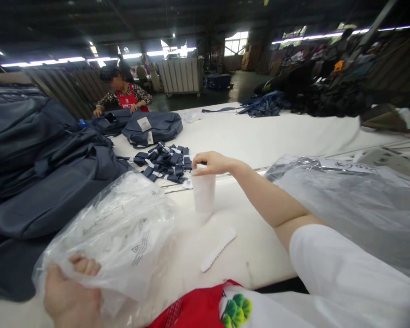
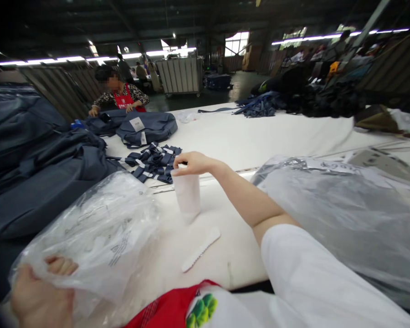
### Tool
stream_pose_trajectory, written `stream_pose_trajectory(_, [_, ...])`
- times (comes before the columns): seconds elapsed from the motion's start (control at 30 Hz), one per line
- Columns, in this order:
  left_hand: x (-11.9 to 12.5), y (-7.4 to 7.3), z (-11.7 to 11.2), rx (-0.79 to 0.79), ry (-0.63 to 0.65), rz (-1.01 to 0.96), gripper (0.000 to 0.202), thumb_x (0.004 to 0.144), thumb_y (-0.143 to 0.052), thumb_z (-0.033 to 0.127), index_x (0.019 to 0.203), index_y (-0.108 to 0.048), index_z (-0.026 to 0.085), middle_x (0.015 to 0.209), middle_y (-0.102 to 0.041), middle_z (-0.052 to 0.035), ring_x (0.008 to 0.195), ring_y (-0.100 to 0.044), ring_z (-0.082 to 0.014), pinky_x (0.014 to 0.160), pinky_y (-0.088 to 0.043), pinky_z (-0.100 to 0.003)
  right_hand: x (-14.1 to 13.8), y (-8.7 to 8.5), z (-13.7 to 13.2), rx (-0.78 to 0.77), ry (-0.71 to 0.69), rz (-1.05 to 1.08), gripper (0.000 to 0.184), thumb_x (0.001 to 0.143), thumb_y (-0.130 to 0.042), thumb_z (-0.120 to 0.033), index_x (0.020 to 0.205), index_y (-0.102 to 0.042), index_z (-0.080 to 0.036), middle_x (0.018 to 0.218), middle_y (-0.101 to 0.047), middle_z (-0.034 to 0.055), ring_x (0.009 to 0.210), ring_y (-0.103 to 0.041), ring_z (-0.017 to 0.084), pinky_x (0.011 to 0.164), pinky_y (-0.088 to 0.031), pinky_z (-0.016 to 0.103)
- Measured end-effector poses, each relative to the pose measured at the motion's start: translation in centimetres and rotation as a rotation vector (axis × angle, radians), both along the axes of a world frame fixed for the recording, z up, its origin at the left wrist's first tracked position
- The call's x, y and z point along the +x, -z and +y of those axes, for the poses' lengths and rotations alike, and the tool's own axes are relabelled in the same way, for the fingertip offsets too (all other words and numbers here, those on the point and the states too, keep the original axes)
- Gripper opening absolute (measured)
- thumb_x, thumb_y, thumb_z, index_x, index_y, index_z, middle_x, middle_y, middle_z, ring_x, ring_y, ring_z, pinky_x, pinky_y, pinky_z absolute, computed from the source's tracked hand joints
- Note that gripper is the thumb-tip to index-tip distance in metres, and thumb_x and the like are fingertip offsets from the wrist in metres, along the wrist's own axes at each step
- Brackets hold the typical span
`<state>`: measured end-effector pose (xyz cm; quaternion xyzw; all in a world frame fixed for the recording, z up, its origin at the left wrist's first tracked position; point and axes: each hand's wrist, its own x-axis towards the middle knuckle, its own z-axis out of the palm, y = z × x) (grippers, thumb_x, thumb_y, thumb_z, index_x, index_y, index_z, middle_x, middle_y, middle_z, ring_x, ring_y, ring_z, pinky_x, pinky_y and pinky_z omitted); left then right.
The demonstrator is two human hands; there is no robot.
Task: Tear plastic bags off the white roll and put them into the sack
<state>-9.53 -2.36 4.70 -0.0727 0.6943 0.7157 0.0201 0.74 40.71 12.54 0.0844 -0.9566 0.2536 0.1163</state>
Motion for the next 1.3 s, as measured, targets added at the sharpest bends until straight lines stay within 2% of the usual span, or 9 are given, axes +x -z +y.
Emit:
stream_pose_trajectory(0.13, [-0.4,-2.8,2.7,-0.675,0.236,0.314,0.022,0.076,-0.061,0.042,0.089,-0.069,0.026,0.069,-0.067,0.0008,0.069,-0.061,-0.0193,0.068,-0.048,-0.031,-0.5,-0.3,-1.9,0.068,-0.044,0.025,0.031,0.086,-0.064,-0.05,0.092,-0.073,-0.02,0.094,-0.068,0.0026,0.081,-0.058,0.015,0.074,-0.038,0.025])
stream_pose_trajectory(0.23, [-0.4,-3.9,7.4,-0.917,0.548,0.547,0.034,0.08,-0.056,0.035,0.109,-0.071,0.027,0.112,-0.073,-0.0042,0.107,-0.064,-0.0255,0.096,-0.045,-0.036,-0.3,-0.4,-2.7,0.065,-0.04,0.038,0.032,0.091,-0.058,-0.049,0.097,-0.073,-0.02,0.098,-0.069,0.0039,0.087,-0.061,0.017,0.078,-0.04,0.026])
stream_pose_trajectory(0.37, [1.4,-3.7,14.6,-0.912,0.809,0.63,0.045,0.081,-0.06,0.052,0.112,-0.07,0.021,0.121,-0.071,-0.009,0.113,-0.063,-0.028,0.101,-0.043,-0.036,0.3,-0.4,-3.0,0.056,-0.033,0.042,0.041,0.101,-0.041,-0.045,0.1,-0.073,-0.019,0.099,-0.07,0.0051,0.092,-0.062,0.018,0.081,-0.041,0.027])
stream_pose_trajectory(0.53, [5.7,-2.3,20.5,-0.83,0.996,0.62,0.039,0.081,-0.062,0.052,0.096,-0.075,0.019,0.098,-0.077,-0.0106,0.092,-0.07,-0.0272,0.077,-0.048,-0.031,0.5,-0.2,-4.2,0.13,0.046,0.068,0.042,0.101,-0.042,-0.048,0.097,-0.073,-0.019,0.099,-0.071,0.0047,0.093,-0.063,0.017,0.082,-0.043,0.027])
stream_pose_trajectory(0.73, [6.4,-1.2,20.0,-0.795,0.956,0.593,0.027,0.086,-0.053,0.037,0.083,-0.075,0.021,0.08,-0.075,-0.0057,0.079,-0.067,-0.0235,0.068,-0.04,-0.028,3.0,-0.1,-5.4,-0.053,0.205,0.485,0.041,0.097,-0.049,-0.051,0.112,-0.064,-0.017,0.115,-0.067,0.0105,0.109,-0.059,0.021,0.098,-0.043,0.034])
stream_pose_trajectory(0.87, [6.0,-0.7,19.2,-0.782,0.896,0.548,0.031,0.084,-0.056,0.046,0.088,-0.075,0.022,0.082,-0.075,-0.0052,0.077,-0.065,-0.0224,0.066,-0.038,-0.028,8.0,2.3,-6.7,-0.332,0.544,0.767,0.035,0.103,-0.035,-0.043,0.103,-0.059,-0.019,0.1,-0.065,0.0078,0.097,-0.061,0.019,0.087,-0.047,0.032])
stream_pose_trajectory(0.97, [6.3,-0.4,19.4,-0.773,0.884,0.523,0.033,0.083,-0.058,0.05,0.089,-0.074,0.022,0.078,-0.074,-0.004,0.07,-0.063,-0.0204,0.064,-0.038,-0.028,11.9,6.3,-8.5,-0.283,0.656,0.487,0.043,0.104,-0.022,-0.032,0.084,-0.057,-0.018,0.08,-0.059,0.0049,0.08,-0.058,0.018,0.076,-0.045,0.031])
stream_pose_trajectory(1.13, [6.7,-0.6,19.8,-0.786,0.878,0.51,0.014,0.075,-0.064,0.037,0.076,-0.067,0.022,0.072,-0.069,-0.0016,0.067,-0.06,-0.0186,0.062,-0.037,-0.026,16.2,13.0,-11.9,-0.087,0.357,-0.008,0.015,0.074,-0.062,-0.017,0.089,-0.066,-0.018,0.088,-0.064,0.0034,0.068,-0.057,0.015,0.068,-0.044,0.027])
stream_pose_trajectory(1.3, [6.5,-1.1,19.2,-0.79,0.881,0.524,0.014,0.076,-0.059,0.034,0.067,-0.06,0.024,0.061,-0.061,0.0007,0.064,-0.056,-0.0193,0.059,-0.032,-0.027,19.0,15.0,-12.2,0.043,0.302,-0.267,0.029,0.068,-0.059,-0.011,0.095,-0.067,-0.018,0.095,-0.063,0.0067,0.078,-0.06,0.02,0.07,-0.046,0.03])
